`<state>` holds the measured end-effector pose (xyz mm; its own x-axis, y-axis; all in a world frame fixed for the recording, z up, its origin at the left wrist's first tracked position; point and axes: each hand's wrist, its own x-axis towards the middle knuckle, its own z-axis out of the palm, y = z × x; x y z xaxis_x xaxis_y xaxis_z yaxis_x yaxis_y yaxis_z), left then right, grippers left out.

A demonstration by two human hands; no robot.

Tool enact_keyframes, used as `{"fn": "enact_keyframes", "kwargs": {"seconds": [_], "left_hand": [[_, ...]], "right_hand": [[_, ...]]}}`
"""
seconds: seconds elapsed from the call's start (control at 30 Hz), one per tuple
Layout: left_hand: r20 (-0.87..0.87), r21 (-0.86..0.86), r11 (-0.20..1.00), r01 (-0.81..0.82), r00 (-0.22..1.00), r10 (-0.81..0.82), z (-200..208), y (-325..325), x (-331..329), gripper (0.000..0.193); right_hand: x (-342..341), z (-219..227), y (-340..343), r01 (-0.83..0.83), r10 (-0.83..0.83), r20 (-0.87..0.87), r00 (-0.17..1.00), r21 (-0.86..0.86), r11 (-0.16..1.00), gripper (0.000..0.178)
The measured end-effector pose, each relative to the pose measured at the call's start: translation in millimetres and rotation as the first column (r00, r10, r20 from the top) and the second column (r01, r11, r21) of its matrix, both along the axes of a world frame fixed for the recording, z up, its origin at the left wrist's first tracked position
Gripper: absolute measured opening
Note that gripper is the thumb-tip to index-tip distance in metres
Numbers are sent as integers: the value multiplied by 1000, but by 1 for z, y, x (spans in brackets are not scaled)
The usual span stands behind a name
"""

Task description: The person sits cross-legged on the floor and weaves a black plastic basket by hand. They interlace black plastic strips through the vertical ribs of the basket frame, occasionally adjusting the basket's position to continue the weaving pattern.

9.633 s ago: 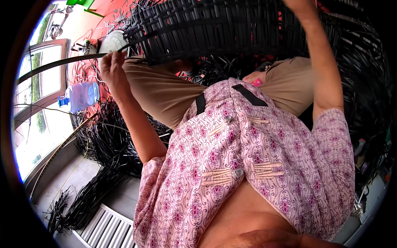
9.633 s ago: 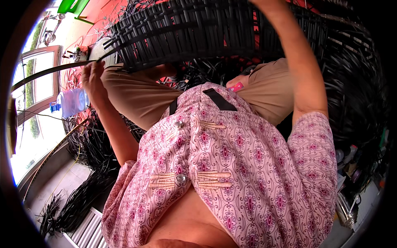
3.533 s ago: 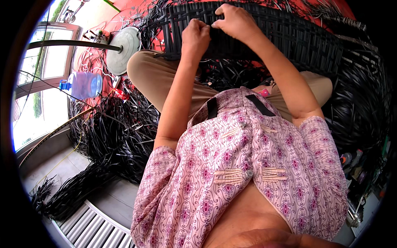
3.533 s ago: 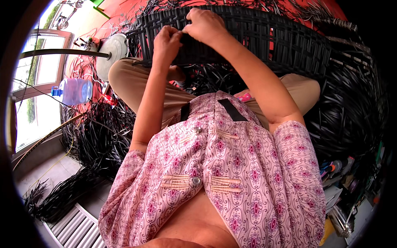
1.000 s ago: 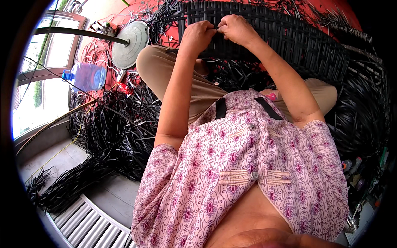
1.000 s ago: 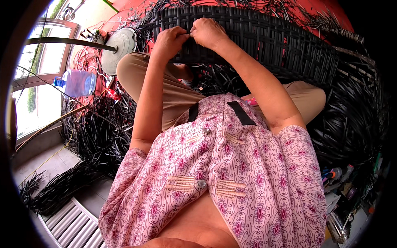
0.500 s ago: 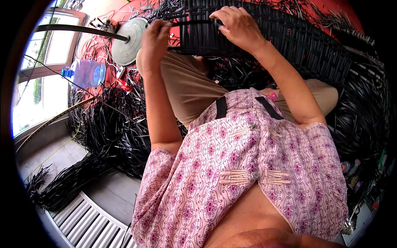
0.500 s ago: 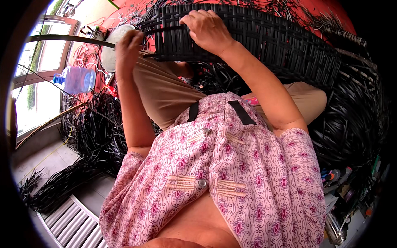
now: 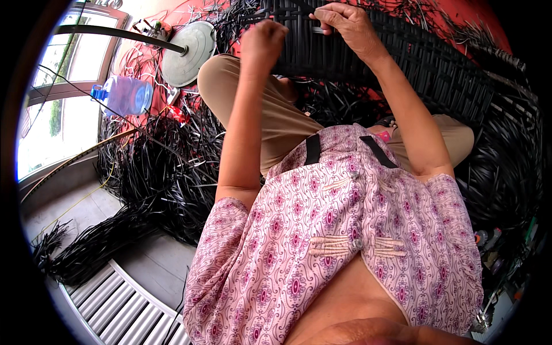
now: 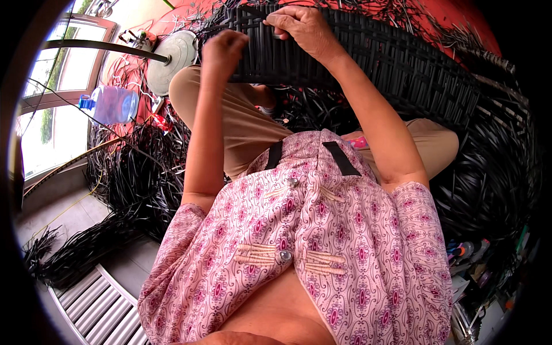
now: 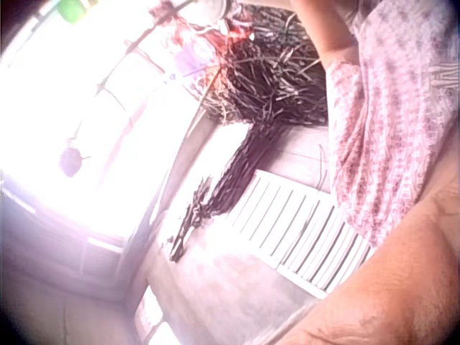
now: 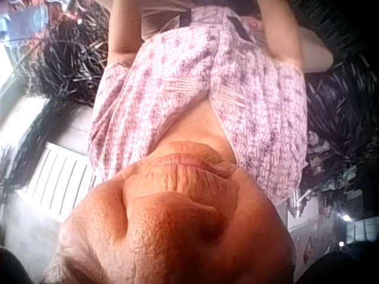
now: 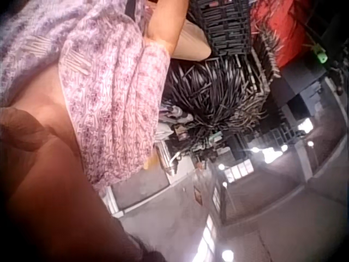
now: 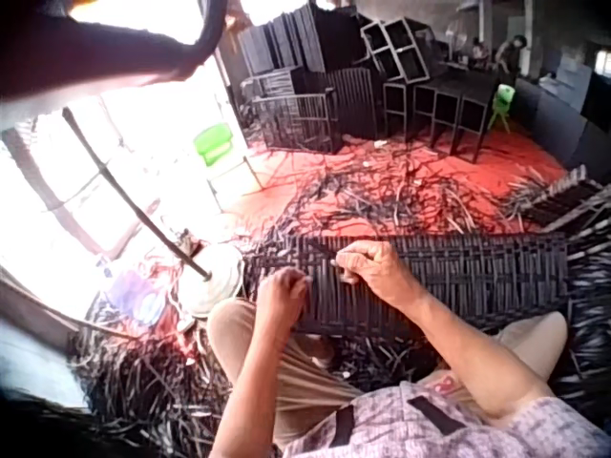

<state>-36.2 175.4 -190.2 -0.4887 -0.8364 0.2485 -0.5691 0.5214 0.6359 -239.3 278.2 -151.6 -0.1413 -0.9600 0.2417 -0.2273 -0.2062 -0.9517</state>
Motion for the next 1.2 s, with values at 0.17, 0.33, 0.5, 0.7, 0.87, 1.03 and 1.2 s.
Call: {"fn": "enact_keyframes", "kwargs": {"seconds": [0.17, 0.33, 0.5, 0.7, 0.87, 1.03, 1.2], "left_hand": [[140, -207, 962, -180, 968, 211, -13, 30, -26, 29], [45, -110, 978, -175, 983, 180, -19, 20, -21, 28], [-126, 11, 997, -74, 989, 75, -30, 8, -11, 27], [-97, -96, 995, -32, 995, 22, -27, 10, -11, 29], [-114, 52, 997, 48, 993, -42, -32, 0, -8, 29], [-79, 159, 983, 91, 994, -80, -24, -6, 0, 30], [-126, 283, 959, 17, 992, 19, -11, -1, 13, 28]], "right_hand": [[-2, -17, 2, 67, -66, -72, 995, 7, 998, 22], [9, -18, 3, 217, -185, -430, 884, 26, 976, 23], [28, -24, -1, 285, -251, -646, 721, -54, 957, 23], [34, -27, -6, 278, -229, -725, 649, -54, 959, 21], [37, -24, -8, 242, -205, -729, 653, -55, 969, 19], [36, -24, -16, 218, -208, -749, 629, -88, 972, 19], [43, -21, -22, 190, -182, -790, 586, -84, 978, 22]]}}
